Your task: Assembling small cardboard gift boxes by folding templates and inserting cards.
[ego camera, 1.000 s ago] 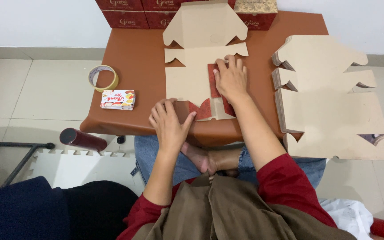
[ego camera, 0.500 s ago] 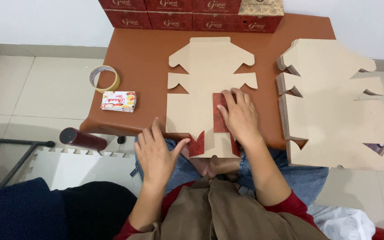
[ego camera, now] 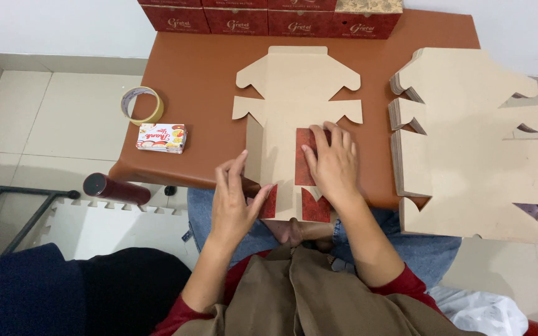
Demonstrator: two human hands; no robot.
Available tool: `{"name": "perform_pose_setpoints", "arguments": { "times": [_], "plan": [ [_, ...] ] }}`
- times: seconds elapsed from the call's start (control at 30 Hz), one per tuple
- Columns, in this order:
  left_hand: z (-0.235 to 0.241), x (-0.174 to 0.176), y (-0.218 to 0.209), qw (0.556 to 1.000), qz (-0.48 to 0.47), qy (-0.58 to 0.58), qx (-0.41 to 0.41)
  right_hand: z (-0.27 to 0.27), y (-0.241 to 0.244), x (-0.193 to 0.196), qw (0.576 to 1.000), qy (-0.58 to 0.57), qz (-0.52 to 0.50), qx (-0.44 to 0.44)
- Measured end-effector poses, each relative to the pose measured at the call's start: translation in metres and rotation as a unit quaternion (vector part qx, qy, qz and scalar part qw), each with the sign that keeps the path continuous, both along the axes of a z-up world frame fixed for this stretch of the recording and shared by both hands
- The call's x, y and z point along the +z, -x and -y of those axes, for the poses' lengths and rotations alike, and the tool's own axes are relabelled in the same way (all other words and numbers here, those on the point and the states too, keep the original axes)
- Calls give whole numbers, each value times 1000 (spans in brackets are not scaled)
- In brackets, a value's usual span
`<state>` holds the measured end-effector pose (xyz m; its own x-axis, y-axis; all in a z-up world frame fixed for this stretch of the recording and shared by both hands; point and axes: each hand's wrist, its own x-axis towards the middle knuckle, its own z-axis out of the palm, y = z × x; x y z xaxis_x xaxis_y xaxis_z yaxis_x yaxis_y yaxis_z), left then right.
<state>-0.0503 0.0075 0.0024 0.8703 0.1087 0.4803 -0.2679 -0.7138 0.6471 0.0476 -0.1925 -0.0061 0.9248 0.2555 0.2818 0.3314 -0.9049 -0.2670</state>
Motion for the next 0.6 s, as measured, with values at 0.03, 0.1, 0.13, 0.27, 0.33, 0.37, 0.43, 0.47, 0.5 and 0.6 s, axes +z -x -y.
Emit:
{"name": "perform_pose_setpoints", "arguments": {
  "times": [0.03,0.1,0.13,0.27,0.33,0.37,0.43,0.47,0.5,0.6],
  "plan": [
    [0,2,-1,1000,-1,-1,-1,0,0,-1,1000,-1,-1,-1],
    [1,6,-6,996,-13,-32,-80,0,-1,-2,1000,-3,6,1],
    [2,6,-11,996,-13,-32,-82,1,-1,-4,1000,-3,6,0],
    [1,3,-33,988,-34,-90,-119,0,-2,-5,1000,5,9,-3],
    [1,-1,-47,987,-48,-111,-107,0,-2,-5,1000,5,9,-2],
    [0,-2,-55,983,-56,-150,-87,0,-2,-6,1000,3,13,-2],
    [0,-11,-70,978,-66,-188,-66,-2,0,-5,1000,1,16,-2],
    [1,-17,-79,975,-67,-209,-18,-3,1,-4,999,-26,26,-22],
    [1,-24,-88,971,-69,-229,29,-5,3,-2,997,-53,37,-42],
    [3,-50,-104,952,-61,-269,133,-1,0,-21,992,-25,62,-108]
  ]
}}
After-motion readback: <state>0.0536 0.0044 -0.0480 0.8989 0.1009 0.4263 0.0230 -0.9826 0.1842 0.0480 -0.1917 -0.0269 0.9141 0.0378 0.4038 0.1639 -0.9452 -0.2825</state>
